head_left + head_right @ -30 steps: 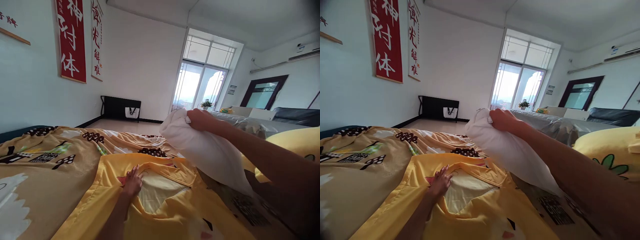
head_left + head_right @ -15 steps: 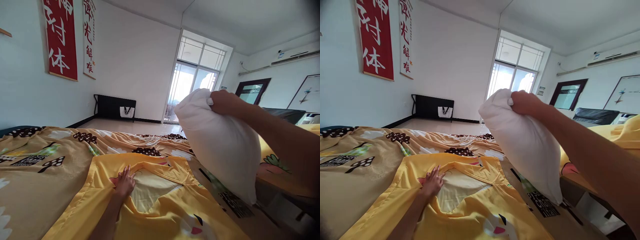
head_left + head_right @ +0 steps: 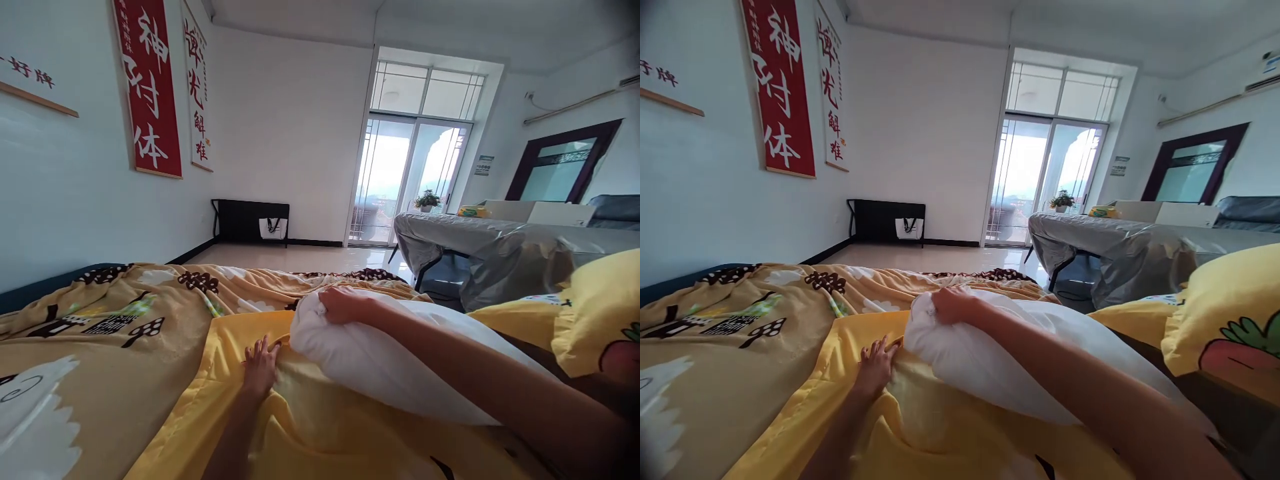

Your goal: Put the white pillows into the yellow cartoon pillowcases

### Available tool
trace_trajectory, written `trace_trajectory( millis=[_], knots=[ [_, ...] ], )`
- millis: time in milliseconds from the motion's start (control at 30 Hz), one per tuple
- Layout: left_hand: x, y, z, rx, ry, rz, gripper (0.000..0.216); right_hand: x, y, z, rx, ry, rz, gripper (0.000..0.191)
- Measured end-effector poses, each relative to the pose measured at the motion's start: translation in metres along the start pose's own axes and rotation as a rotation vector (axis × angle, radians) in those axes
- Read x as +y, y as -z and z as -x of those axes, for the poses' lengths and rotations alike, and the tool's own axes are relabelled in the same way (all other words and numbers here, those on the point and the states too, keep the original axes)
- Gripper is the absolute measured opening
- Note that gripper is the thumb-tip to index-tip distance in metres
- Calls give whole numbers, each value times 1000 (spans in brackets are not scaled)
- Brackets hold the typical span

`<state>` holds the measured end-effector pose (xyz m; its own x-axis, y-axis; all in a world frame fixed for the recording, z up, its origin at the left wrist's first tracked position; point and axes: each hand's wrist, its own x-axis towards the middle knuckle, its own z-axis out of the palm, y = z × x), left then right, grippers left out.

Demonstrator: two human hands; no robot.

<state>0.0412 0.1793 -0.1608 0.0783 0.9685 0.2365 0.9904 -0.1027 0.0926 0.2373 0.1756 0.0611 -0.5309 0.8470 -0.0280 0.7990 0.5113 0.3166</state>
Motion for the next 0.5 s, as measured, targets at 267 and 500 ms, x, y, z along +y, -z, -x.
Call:
trace_trajectory(
  millis=[267, 500],
  knots=[
    [-5, 13, -4, 92, -3, 62, 57, -47, -52, -23, -225, 248, -41, 31],
    [-5, 27, -10, 192, 13, 169, 46, -54, -63, -50, -314, 287, -72, 30]
  ],
)
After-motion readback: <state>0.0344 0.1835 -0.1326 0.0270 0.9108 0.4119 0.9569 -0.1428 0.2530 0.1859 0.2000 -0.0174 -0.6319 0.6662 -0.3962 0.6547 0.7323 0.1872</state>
